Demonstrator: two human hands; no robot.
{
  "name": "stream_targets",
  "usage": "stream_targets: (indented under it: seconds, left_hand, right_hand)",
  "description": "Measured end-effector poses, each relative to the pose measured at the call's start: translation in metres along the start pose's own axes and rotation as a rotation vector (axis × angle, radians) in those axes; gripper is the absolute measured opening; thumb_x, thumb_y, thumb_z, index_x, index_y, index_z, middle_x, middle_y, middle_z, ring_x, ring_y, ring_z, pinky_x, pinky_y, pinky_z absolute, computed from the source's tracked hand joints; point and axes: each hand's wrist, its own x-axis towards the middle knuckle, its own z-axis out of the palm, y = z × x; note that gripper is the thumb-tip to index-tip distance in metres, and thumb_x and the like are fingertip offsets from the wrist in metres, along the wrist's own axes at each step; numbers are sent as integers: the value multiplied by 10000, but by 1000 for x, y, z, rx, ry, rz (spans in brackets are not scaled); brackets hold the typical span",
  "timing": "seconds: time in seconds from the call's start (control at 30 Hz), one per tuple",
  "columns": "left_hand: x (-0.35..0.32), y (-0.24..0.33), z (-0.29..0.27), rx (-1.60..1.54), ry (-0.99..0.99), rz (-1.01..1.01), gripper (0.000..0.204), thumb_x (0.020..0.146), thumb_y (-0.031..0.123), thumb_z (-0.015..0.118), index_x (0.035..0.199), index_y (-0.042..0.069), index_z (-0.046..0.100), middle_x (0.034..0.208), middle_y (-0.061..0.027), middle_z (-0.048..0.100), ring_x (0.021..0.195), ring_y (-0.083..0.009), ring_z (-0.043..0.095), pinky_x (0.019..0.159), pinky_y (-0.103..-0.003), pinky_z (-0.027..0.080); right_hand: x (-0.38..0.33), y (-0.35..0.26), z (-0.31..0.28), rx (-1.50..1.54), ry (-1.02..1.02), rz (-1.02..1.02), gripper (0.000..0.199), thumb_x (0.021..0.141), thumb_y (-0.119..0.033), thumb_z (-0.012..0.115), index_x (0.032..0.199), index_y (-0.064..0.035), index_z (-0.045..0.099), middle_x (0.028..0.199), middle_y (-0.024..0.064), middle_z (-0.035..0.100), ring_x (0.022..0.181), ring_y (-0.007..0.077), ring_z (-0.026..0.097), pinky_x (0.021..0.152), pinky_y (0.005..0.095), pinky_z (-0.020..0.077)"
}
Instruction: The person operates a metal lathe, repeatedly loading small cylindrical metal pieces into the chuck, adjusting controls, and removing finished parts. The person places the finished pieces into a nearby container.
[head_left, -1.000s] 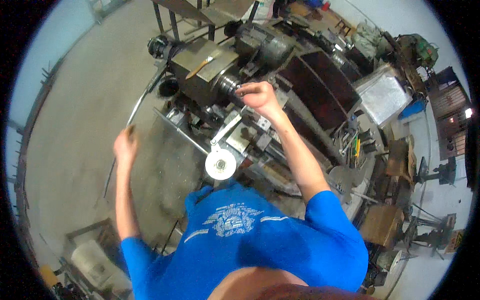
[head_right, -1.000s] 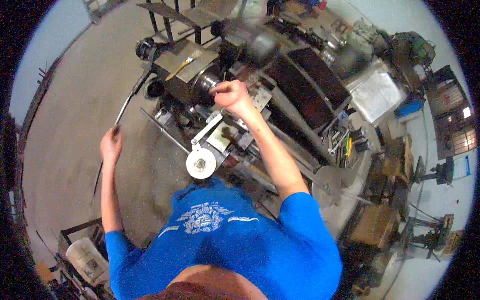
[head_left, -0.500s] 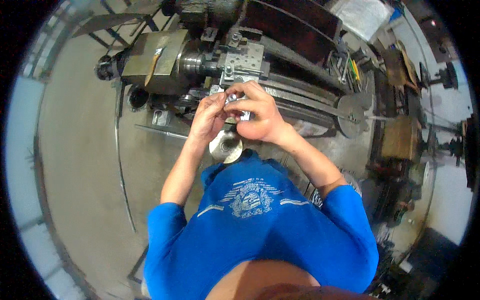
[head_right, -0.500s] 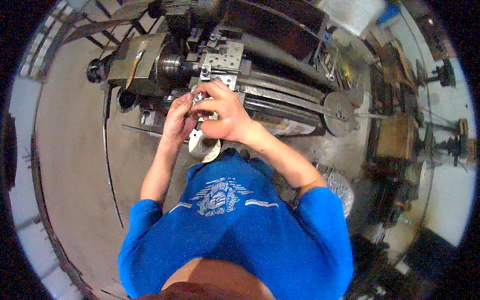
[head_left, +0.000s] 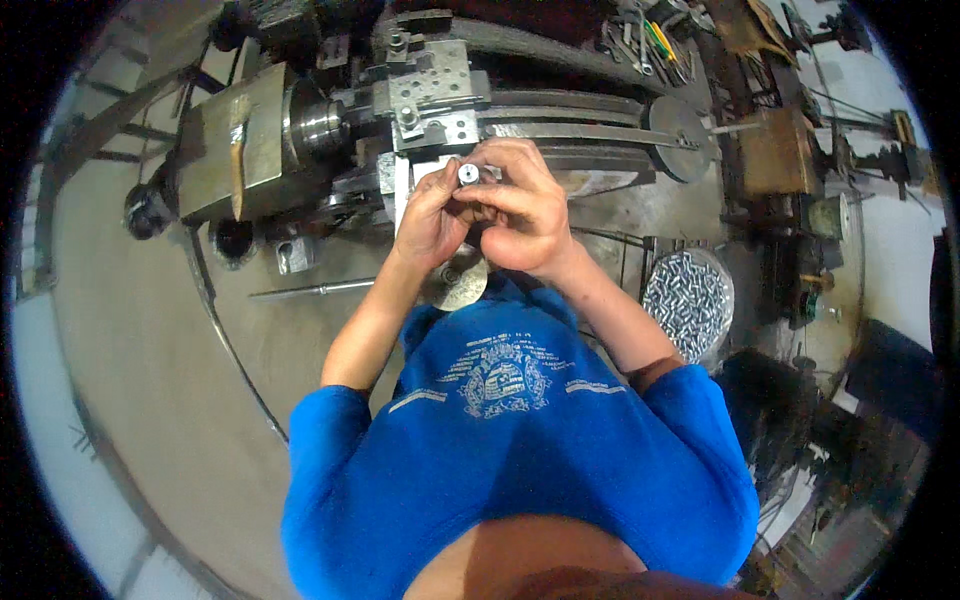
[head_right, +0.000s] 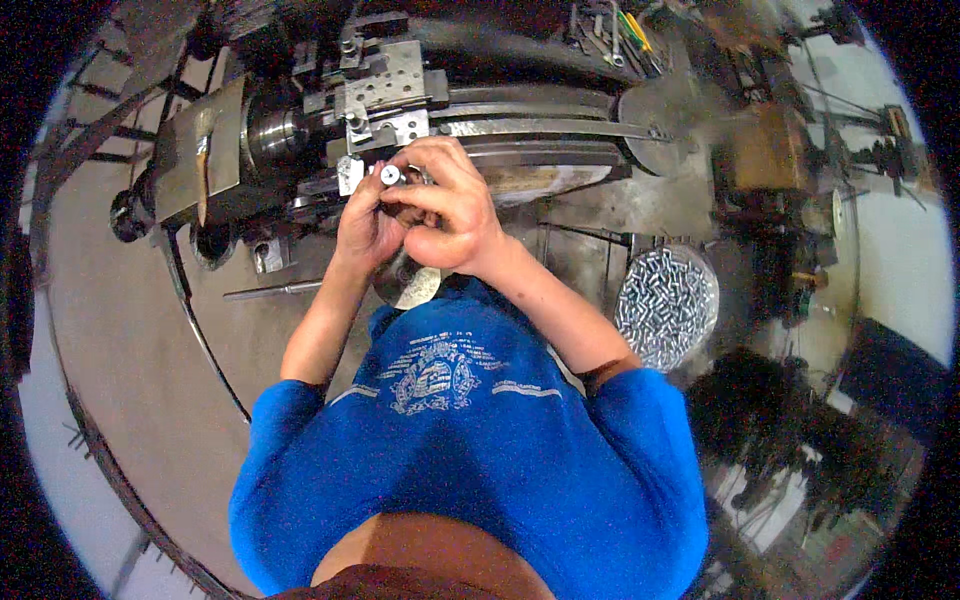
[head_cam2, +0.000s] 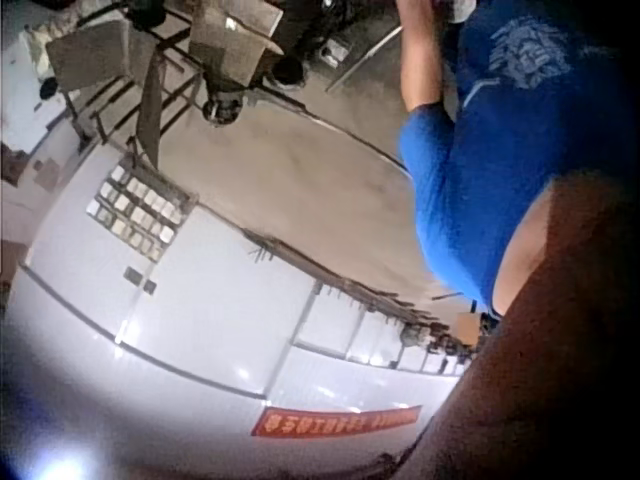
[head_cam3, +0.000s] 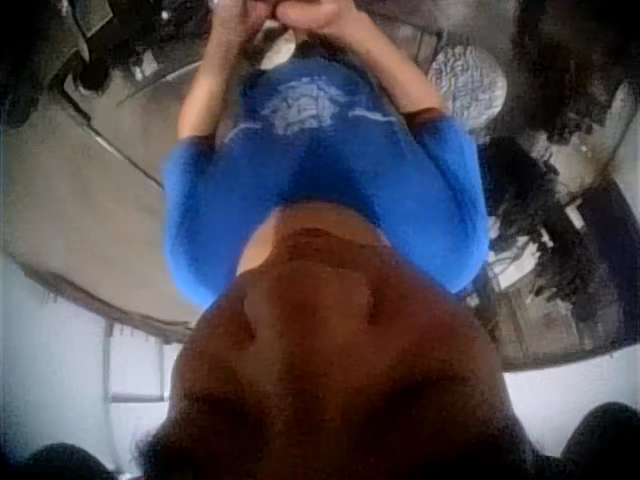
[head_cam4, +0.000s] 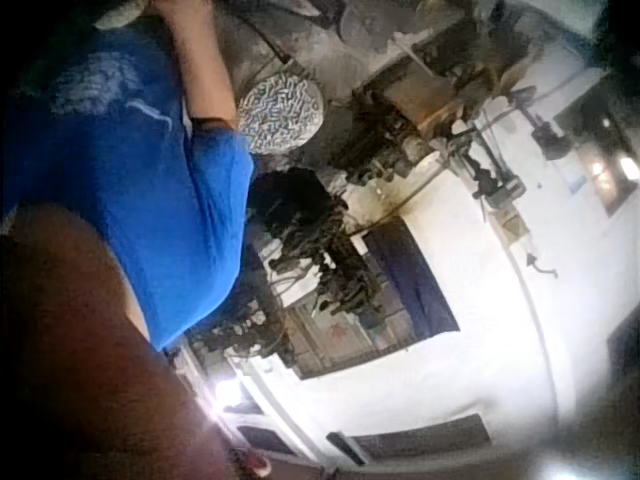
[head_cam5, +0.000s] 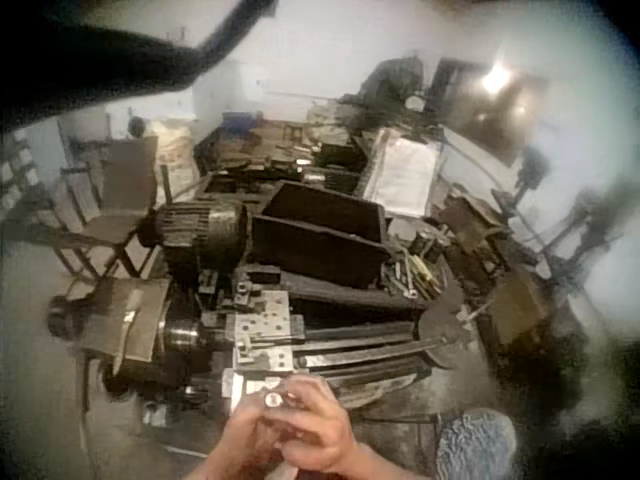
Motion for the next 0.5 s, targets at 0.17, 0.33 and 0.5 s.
stream_targets:
  seconds: [0.17, 0.33, 0.5]
  left_hand:
    - [5, -2, -1, 96, -97, -94, 340, 892, 293, 368, 929, -21, 492, 746, -132, 553, 633, -228, 559, 606, -353, 482]
    - [-1, -2, 13, 64, -78, -96, 379, 882, 301, 396, 808, -40, 545, 668, -132, 559, 593, -203, 555, 591, -294, 479]
    - [-12, -1, 14, 75, -45, -50, 389, 886, 298, 390, 731, -23, 548, 620, -129, 551, 580, -201, 549, 587, -288, 471]
  right_hand:
    - [-6, -3, -7, -71, 28, 12, 365, 426, -95, 538, 773, -11, 613, 922, 149, 549, 885, 327, 499, 777, 403, 399]
    - [-6, -9, -9, -41, 29, 18, 350, 435, -77, 538, 770, -13, 617, 922, 147, 552, 877, 323, 501, 779, 396, 399]
    - [-7, -16, -6, 5, 17, 100, 349, 437, 5, 524, 763, -34, 643, 908, 132, 556, 869, 279, 513, 744, 345, 414]
